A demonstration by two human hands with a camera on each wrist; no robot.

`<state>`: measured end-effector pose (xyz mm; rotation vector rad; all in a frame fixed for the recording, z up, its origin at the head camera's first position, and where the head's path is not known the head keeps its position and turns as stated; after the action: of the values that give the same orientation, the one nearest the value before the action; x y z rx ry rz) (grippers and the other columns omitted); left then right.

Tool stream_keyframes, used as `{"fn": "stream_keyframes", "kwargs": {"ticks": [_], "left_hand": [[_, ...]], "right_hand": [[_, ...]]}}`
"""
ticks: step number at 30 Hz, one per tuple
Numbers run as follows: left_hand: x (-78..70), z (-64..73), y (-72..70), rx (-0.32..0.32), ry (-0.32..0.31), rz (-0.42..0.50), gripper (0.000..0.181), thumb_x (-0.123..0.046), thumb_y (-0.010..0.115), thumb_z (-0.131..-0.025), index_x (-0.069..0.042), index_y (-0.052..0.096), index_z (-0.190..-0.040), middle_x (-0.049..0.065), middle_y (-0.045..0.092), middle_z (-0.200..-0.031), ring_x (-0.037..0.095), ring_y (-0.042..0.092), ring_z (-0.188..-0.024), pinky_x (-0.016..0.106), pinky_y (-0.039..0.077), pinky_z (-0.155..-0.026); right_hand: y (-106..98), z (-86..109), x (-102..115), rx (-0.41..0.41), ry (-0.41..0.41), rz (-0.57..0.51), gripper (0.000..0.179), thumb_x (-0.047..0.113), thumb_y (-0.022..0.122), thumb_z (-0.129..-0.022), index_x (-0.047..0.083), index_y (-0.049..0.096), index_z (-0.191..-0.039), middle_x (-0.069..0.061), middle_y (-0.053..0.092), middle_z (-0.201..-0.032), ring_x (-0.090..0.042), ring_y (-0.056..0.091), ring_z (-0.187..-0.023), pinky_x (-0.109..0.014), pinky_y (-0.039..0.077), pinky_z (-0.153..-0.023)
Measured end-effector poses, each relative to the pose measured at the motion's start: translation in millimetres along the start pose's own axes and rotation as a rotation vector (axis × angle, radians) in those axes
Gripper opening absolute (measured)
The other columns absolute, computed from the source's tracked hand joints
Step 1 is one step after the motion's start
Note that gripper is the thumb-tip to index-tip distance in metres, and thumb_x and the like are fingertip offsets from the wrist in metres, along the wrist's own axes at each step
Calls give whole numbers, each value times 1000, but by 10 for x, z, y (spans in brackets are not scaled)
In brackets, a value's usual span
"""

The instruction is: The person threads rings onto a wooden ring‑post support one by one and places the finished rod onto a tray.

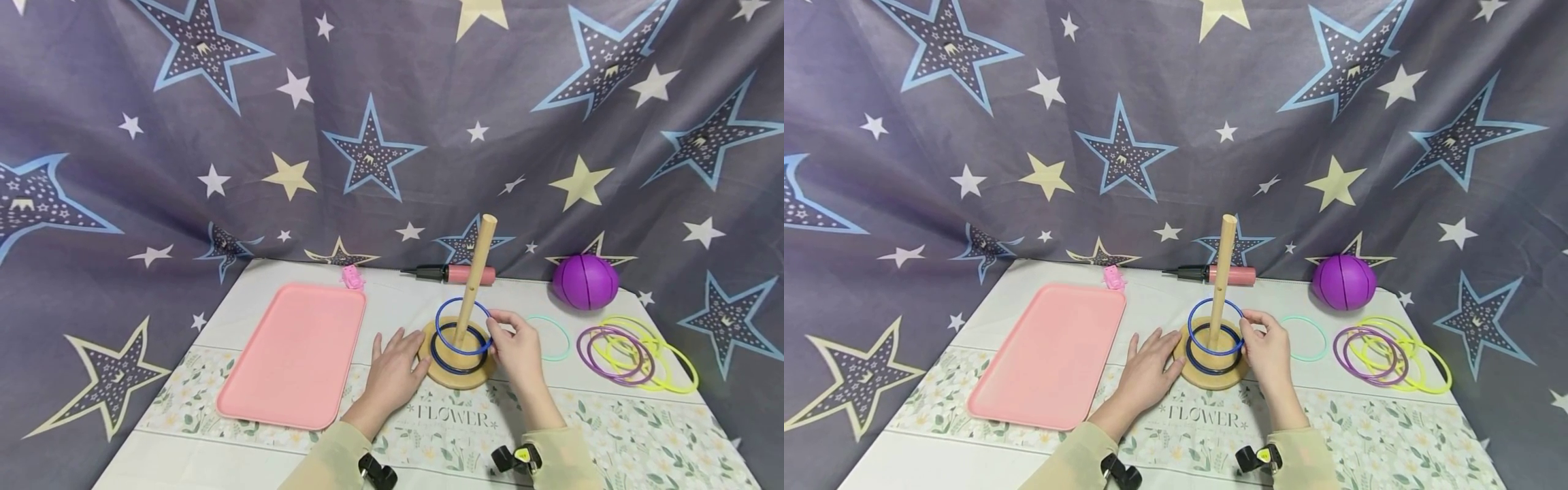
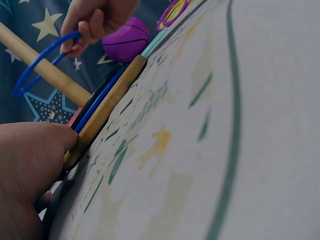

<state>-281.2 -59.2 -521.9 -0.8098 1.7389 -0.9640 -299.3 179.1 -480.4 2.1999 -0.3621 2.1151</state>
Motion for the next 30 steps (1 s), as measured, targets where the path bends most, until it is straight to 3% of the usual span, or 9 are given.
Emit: {"fn": "stream_keyframes", "kwargs": {"ticks": [10, 19, 30], "left_hand": [[-5, -2, 5, -4, 8, -11, 57, -41, 63, -112, -14, 57, -162, 3, 58, -163, 35, 39, -160, 71, 11, -131], [-2, -2, 4, -5, 10, -13, 57, -41, 63, -112, -14, 57, -162, 2, 58, -163, 35, 39, -160, 71, 11, -131], [-3, -2, 3, -2, 5, 2, 56, -39, 64, -112, -14, 58, -161, 3, 58, -163, 36, 39, -160, 71, 11, -131]], "right_hand": [[27, -44, -249, 11, 43, 60, 26, 13, 69, -109, -2, 74, -130, -3, 61, -63, -8, 47, -46, -21, 37, -40], [56, -68, -376, 30, 63, 106, 24, 13, 70, -108, 0, 76, -128, -6, 65, -67, -10, 51, -48, -21, 41, -41], [84, -68, -476, 43, 78, 218, 24, 14, 69, -109, 5, 76, -130, -14, 72, -87, -13, 57, -54, -21, 45, -43]]}}
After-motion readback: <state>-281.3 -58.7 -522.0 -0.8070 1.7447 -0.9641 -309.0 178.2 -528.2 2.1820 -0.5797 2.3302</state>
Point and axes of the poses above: each hand's wrist, its own z-axis away from the middle knuckle, its own y-axis out of the palm, x = y × z, the point moved 10 cm from there along -z, towards the middle knuckle
